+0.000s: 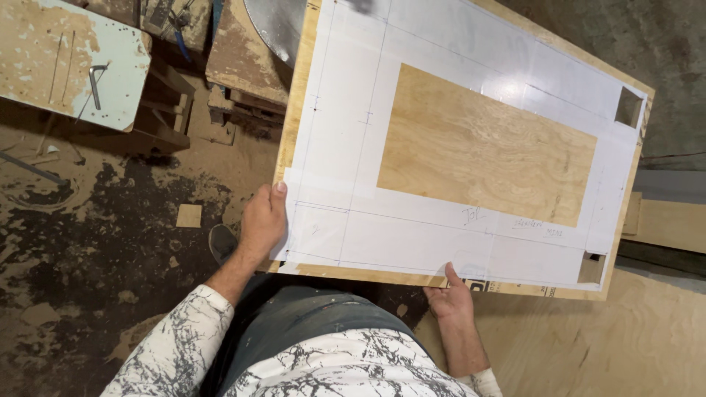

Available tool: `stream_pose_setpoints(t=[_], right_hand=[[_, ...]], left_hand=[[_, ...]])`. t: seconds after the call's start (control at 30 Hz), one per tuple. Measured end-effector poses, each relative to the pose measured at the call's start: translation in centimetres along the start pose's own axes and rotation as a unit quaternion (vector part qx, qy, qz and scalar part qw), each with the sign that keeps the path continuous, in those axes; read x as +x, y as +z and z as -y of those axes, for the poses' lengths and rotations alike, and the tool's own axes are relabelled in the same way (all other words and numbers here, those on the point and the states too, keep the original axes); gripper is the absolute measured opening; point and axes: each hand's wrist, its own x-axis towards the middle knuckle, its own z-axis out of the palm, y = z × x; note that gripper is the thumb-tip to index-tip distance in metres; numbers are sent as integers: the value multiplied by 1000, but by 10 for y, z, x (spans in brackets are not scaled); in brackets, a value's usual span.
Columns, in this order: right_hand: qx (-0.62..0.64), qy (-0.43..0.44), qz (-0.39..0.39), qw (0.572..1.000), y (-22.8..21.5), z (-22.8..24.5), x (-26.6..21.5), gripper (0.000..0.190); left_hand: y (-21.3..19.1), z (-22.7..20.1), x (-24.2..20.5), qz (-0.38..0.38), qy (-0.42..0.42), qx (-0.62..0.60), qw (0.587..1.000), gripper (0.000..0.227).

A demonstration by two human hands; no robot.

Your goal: The person aligns a large plywood sheet with a paper template on a workbench, then picks up a thin wooden strip and places it along the edge of the sheet. The person continues to adjust the sheet and strip to match the template markings.

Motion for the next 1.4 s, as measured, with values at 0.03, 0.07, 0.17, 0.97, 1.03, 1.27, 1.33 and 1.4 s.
stream_pose_setpoints(t=[0.03,0.07,0.17,0.97,1.03,1.27,1.33,1.4], right_hand=[[11,5,8,1000,1,-1,2,48],[20,13,12,1000,-2,-3,3,48],[10,11,7,1000,-15,-11,-2,47],[132,173,-25,976,13,-107,-89,65],[116,171,-28,978,13,-118,-96,67],[62,173,10,983,11,-146,-116,74],[67,178,32,981,12,-152,-118,74],[79,184,52,978,11,-156,-121,72]], left_hand=[[-1,-1,3,-5,0,4,1000,52],[-3,0,3,-6,2,5,1000,51],[-6,5,-2,-10,9,6,1000,51],[-88,24,58,36,87,55,994,49],[-98,24,61,57,73,51,994,48],[-123,18,76,95,53,92,990,47],[-129,17,80,107,46,88,989,47],[-133,15,83,117,38,92,988,47]])
